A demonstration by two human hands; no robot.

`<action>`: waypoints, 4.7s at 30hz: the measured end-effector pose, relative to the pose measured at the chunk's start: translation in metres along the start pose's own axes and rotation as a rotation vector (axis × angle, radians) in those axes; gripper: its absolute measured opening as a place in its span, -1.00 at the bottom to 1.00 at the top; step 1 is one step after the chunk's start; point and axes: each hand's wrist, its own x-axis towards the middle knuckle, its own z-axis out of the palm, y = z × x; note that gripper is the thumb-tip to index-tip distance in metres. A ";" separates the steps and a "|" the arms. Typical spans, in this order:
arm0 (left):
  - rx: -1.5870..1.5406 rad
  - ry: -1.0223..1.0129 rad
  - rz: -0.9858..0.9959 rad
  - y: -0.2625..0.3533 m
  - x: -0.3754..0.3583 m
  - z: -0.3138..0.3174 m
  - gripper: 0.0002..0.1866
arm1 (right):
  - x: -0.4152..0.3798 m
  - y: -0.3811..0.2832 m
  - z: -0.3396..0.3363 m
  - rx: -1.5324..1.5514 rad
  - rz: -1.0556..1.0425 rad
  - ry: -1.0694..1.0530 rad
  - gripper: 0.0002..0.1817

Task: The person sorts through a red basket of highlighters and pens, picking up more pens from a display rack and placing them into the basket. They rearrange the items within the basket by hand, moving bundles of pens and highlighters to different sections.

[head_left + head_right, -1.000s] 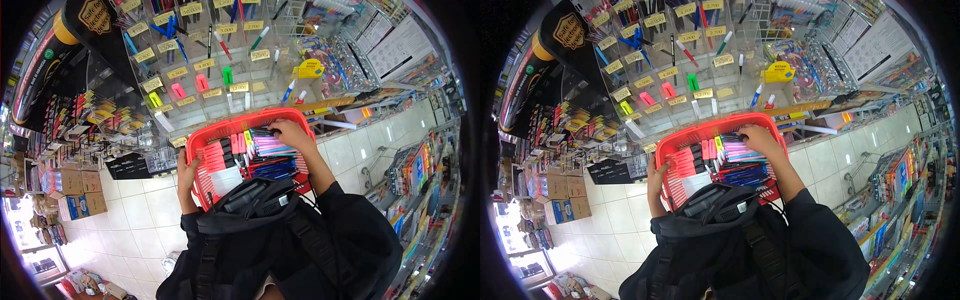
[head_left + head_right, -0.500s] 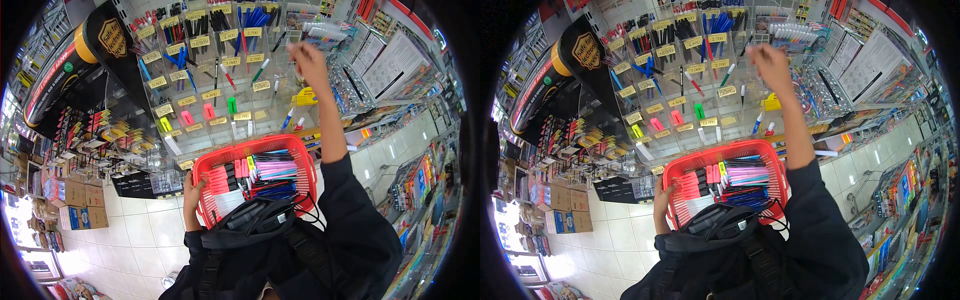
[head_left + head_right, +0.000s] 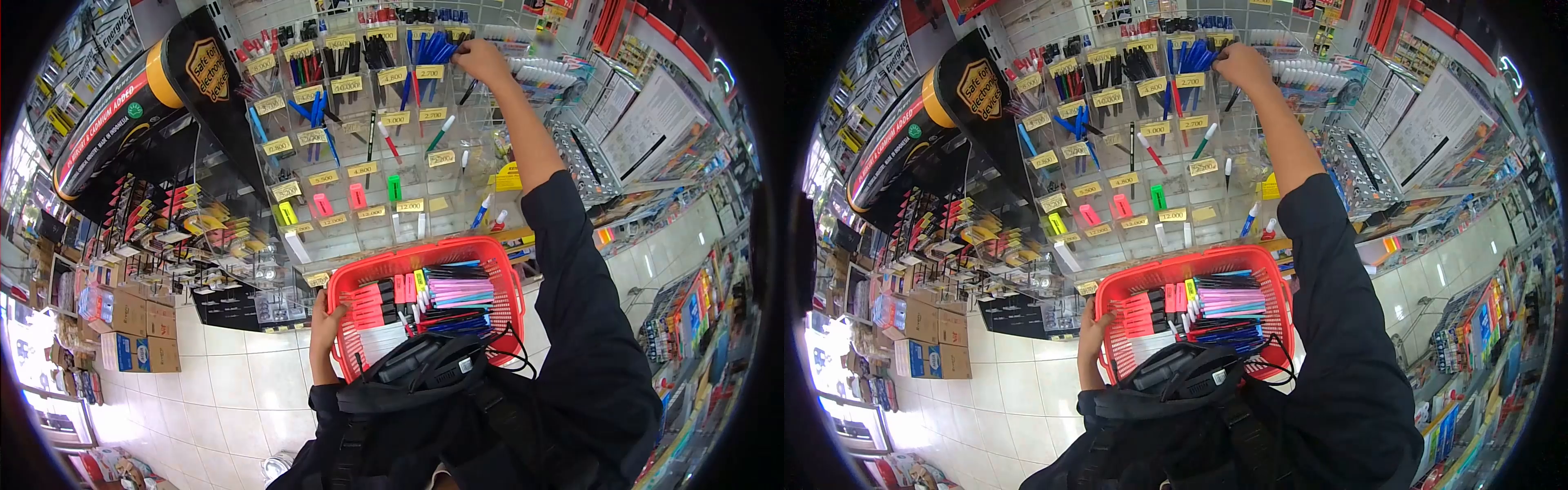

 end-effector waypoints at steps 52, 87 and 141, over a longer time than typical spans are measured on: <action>-0.062 -0.006 -0.027 -0.007 0.004 -0.001 -0.72 | -0.105 -0.013 0.021 0.610 -0.165 0.510 -0.75; -0.055 0.049 -0.027 0.007 0.000 0.007 -0.70 | -0.282 -0.011 0.036 0.578 -0.192 -1.230 -0.81; -0.006 0.006 -0.008 -0.007 0.004 -0.003 -0.56 | 0.001 -0.029 -0.019 -0.175 0.147 0.102 -0.72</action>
